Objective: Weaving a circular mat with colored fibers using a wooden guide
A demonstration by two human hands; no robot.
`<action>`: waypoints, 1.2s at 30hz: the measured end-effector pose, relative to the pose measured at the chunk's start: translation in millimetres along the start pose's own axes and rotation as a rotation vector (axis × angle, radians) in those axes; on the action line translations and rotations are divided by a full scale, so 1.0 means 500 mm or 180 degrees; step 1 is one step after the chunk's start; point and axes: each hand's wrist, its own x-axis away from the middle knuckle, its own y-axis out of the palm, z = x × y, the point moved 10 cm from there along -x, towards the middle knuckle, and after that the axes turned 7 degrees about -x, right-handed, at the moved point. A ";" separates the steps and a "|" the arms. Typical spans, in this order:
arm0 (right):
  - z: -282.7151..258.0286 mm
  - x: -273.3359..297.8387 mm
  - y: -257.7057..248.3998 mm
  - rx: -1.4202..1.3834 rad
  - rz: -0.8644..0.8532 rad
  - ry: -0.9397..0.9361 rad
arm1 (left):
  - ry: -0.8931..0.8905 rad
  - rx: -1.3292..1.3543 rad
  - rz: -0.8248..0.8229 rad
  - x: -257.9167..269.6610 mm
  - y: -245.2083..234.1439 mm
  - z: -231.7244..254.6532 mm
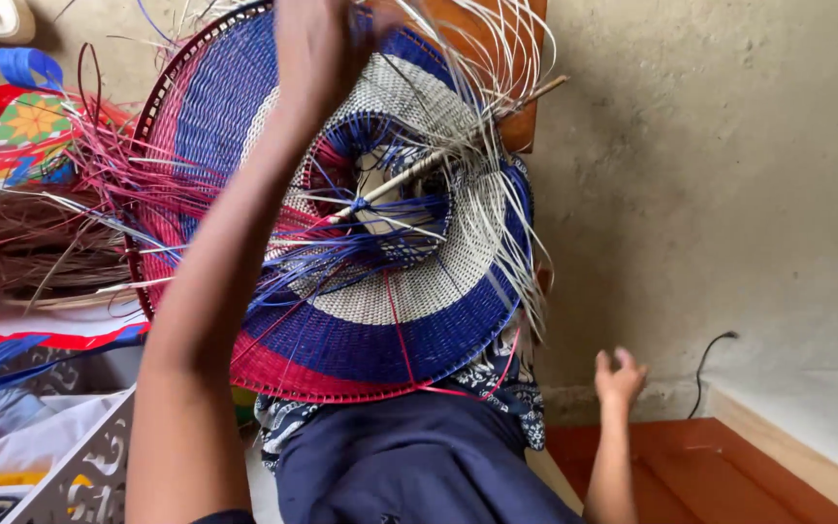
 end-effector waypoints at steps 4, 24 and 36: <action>-0.293 -0.046 -0.168 -0.0788 0.0601 -0.1597 | -0.0468 0.0182 -0.0399 0.164 0.017 0.061; -1.073 0.077 -0.239 -0.2119 -0.0813 -0.3232 | -0.0983 0.0227 -0.1979 0.376 0.196 0.096; -1.149 0.049 -0.045 -0.0298 -0.1467 -0.2275 | -0.1268 0.0181 -0.1677 0.384 0.168 0.125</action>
